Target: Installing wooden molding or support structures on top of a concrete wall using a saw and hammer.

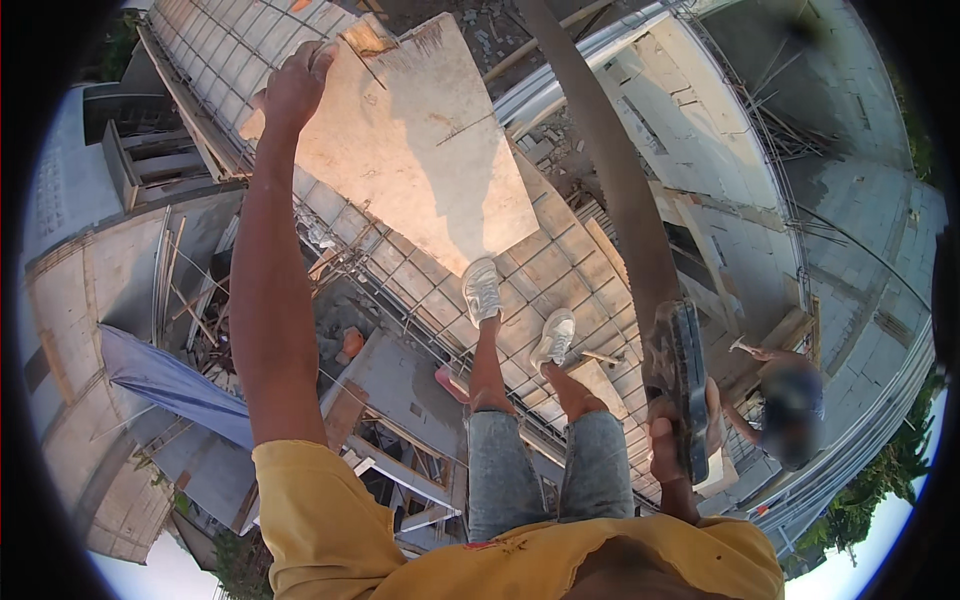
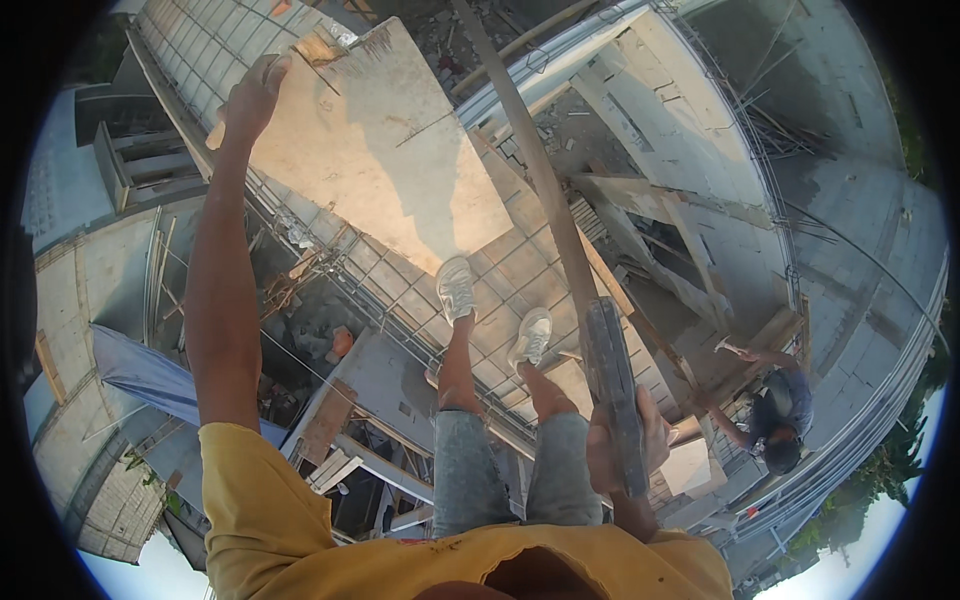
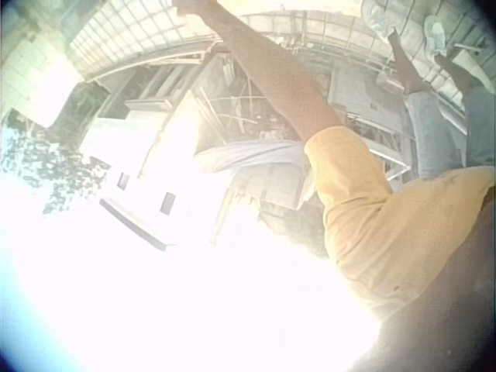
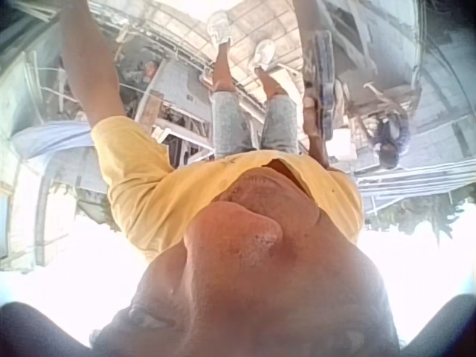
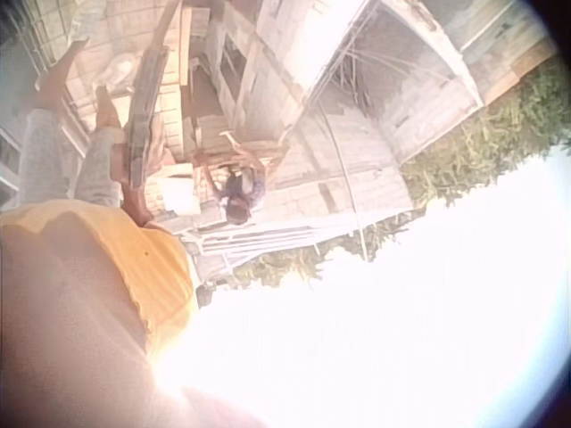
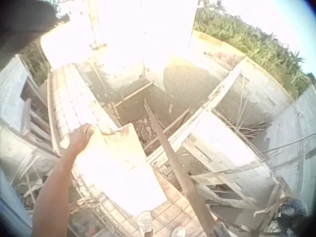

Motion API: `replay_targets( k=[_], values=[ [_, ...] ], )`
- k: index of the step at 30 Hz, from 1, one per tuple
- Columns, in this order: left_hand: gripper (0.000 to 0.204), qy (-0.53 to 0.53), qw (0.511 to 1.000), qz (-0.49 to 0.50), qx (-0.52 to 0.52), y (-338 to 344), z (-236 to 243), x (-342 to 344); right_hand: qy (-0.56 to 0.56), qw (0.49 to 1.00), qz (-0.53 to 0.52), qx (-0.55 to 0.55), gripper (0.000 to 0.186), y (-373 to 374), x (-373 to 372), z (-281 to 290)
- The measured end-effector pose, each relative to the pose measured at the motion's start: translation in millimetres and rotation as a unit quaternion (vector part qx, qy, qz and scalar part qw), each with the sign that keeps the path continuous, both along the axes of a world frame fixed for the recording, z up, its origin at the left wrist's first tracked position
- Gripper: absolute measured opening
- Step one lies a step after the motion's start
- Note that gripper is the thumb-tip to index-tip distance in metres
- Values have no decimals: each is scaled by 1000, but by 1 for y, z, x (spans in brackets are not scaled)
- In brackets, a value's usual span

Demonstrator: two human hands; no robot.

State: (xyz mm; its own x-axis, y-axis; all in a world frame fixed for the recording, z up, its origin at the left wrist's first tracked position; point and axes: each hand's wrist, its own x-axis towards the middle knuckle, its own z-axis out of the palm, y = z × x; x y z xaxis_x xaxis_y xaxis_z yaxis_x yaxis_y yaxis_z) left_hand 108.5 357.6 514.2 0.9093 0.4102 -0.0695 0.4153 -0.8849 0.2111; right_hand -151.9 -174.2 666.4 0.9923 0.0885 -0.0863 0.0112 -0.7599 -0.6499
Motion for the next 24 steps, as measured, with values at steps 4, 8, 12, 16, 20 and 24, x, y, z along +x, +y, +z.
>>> replay_targets(
  k=[4,8,12,16,20,24],
  values=[
    [53,-19,1000,5,16,11,-2,-4,-54,990,57,120,37,48,49,-17],
    [52,-25,999,1,31,1,4,-3,-167,969,164,82,48,78,74,-31],
    [51,-18,1000,0,24,-9,4,5,-173,966,161,103,58,98,69,-55],
    [50,-26,999,-5,43,3,-15,-2,-73,959,161,222,56,120,70,-56],
    [47,-26,1000,-6,-7,10,-13,3,-168,961,199,96,58,114,57,-68],
    [46,-46,999,-20,-12,13,-20,-3,-136,959,190,162,54,117,42,-89]
  ],
)
